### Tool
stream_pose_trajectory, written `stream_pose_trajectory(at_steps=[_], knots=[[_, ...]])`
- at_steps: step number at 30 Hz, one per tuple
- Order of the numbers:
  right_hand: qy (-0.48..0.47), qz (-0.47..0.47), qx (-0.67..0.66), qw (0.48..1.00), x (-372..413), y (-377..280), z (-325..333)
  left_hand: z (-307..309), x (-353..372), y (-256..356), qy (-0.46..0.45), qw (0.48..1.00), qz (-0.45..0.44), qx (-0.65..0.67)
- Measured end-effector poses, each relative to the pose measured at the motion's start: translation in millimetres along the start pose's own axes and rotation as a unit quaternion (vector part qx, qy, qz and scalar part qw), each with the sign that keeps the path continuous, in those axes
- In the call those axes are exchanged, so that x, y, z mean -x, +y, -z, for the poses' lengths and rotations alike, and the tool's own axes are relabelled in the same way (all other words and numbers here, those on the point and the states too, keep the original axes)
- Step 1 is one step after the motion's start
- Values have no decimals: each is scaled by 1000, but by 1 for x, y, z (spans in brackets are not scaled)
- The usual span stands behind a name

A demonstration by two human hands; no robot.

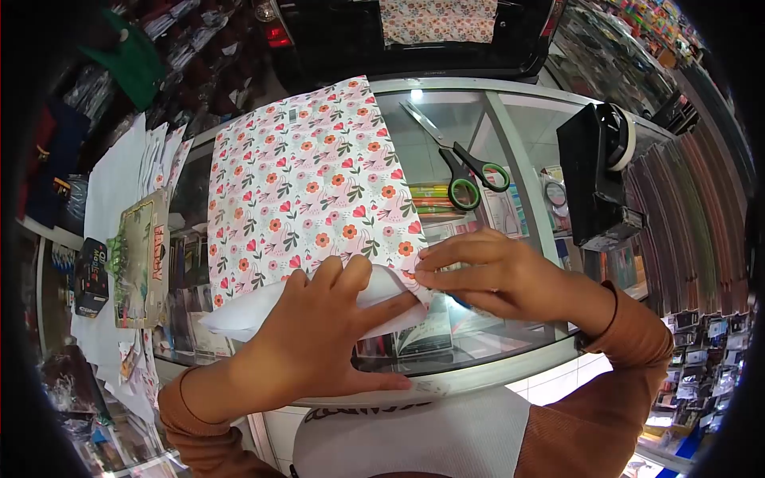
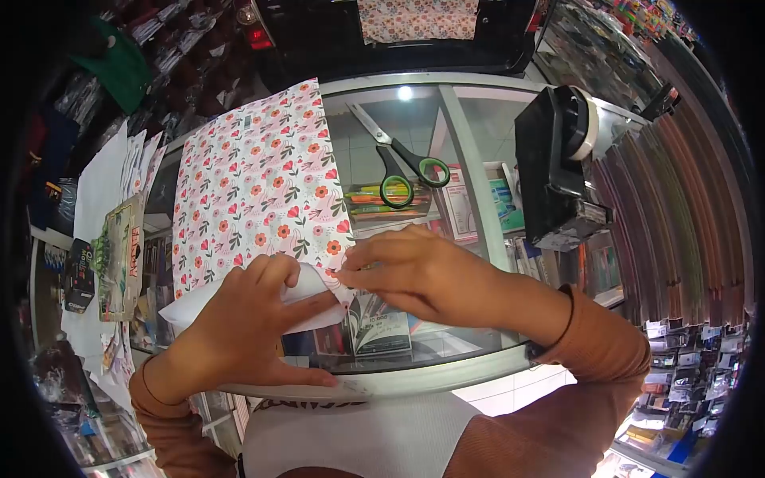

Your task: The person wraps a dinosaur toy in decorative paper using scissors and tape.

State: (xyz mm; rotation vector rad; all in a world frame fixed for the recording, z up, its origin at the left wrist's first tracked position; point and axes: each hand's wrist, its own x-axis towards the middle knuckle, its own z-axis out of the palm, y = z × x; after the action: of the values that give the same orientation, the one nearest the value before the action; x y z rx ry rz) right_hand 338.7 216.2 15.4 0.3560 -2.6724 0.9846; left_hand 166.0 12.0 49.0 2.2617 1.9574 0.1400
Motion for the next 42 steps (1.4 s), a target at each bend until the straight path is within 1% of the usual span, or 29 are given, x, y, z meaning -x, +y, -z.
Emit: stream_pose_trajectory(at_steps=[3, 5, 6, 9, 12, 13, 19, 22, 25, 28, 31, 34, 37, 40, 42], knots=[[-47, -3, 84, 995, 10, -6, 0, 2, -7, -1, -1, 1000, -1, 29], [-43, -15, 109, 993, 10, -9, -2, 1, -8, -2, 10, 999, -4, 49], [-41, -22, 121, 992, 10, -9, -3, 2, -9, -1, -2, 999, -1, 53], [-48, -30, 105, 993, 12, -8, 0, 7, -12, 0, -22, 998, 2, 65], [-9, -57, 5, 998, 14, -1, -1, 8, -11, -4, -22, 997, -7, 80], [-7, -39, -29, 999, 14, 3, 1, 9, -10, -7, -24, 996, -11, 85], [-28, -3, 64, 998, 15, 0, 1, 8, -6, -11, -23, 995, -25, 92], [-40, 3, 56, 998, 14, 0, 5, 8, -6, -12, -29, 995, -23, 91], [-19, -37, -9, 999, 16, 4, 0, 11, -7, -9, -41, 995, -11, 94], [-21, -38, -25, 999, 16, 4, 4, 13, -7, -10, -47, 994, -8, 103], [-37, -2, 52, 998, 15, 0, 4, 14, -8, -10, -46, 993, -7, 109], [-49, 6, 83, 995, 14, -4, 6, 15, -9, -10, -53, 992, -6, 119], [-53, -6, 80, 995, 15, -3, 6, 17, -9, -11, -66, 989, -1, 129], [-42, -41, 42, 997, 16, 2, 3, 21, -9, -12, -88, 988, -2, 128], [-42, 3, 63, 997, 14, 1, 4, 22, -8, -12, -96, 987, -5, 129]])
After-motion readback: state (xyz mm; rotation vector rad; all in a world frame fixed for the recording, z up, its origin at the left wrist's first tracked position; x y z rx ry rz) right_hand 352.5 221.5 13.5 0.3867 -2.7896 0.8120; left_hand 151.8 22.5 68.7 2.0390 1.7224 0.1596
